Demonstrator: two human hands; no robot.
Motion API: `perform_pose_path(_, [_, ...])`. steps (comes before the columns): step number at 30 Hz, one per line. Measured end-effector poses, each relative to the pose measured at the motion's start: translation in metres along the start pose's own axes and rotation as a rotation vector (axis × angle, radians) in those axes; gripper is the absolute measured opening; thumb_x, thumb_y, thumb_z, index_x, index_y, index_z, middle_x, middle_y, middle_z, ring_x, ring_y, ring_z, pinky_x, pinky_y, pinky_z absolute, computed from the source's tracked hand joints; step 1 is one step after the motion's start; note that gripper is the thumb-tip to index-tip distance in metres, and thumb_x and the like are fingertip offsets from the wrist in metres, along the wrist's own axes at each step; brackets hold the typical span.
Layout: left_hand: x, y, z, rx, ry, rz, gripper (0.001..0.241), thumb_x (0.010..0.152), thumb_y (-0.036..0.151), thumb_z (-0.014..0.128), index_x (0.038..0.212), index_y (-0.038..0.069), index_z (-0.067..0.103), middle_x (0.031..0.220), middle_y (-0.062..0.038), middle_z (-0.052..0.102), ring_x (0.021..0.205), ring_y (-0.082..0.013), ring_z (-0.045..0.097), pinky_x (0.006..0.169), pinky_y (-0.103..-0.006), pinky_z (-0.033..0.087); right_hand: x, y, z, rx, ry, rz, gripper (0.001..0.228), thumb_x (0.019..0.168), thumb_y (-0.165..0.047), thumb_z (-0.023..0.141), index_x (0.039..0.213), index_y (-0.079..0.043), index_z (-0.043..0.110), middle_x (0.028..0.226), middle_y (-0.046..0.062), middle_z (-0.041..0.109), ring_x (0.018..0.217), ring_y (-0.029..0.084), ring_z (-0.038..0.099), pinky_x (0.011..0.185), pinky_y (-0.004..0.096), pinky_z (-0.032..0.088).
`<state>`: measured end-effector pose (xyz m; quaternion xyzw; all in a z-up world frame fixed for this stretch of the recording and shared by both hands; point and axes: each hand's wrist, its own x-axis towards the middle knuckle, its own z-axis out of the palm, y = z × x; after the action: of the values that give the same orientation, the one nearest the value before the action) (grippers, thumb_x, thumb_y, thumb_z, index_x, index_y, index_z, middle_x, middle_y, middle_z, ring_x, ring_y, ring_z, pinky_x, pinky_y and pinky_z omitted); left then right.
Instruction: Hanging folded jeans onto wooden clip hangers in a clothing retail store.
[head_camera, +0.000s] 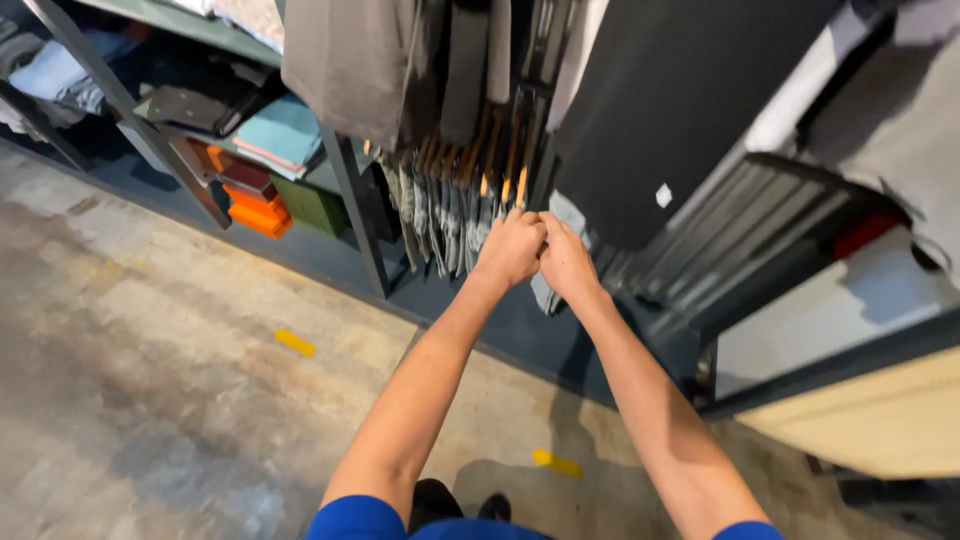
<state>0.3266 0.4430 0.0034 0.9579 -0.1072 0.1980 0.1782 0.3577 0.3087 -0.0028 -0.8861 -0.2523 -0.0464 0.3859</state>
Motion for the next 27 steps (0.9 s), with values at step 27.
perform_pose_path(27, [0.156, -0.064, 0.123, -0.194, -0.132, 0.003, 0.041, 0.072, 0.014, 0.079, 0.111, 0.011, 0.068, 0.117, -0.010, 0.066, 0.115, -0.0357, 0.059, 0.100, -0.0483, 0.046, 0.154, 0.159, 0.006, -0.118, 0.189, -0.178, 0.064, 0.082, -0.003, 0.067, 0.143, 0.001, 0.049, 0.135, 0.028, 0.057, 0.124, 0.047, 0.057, 0.101, 0.048, 0.050])
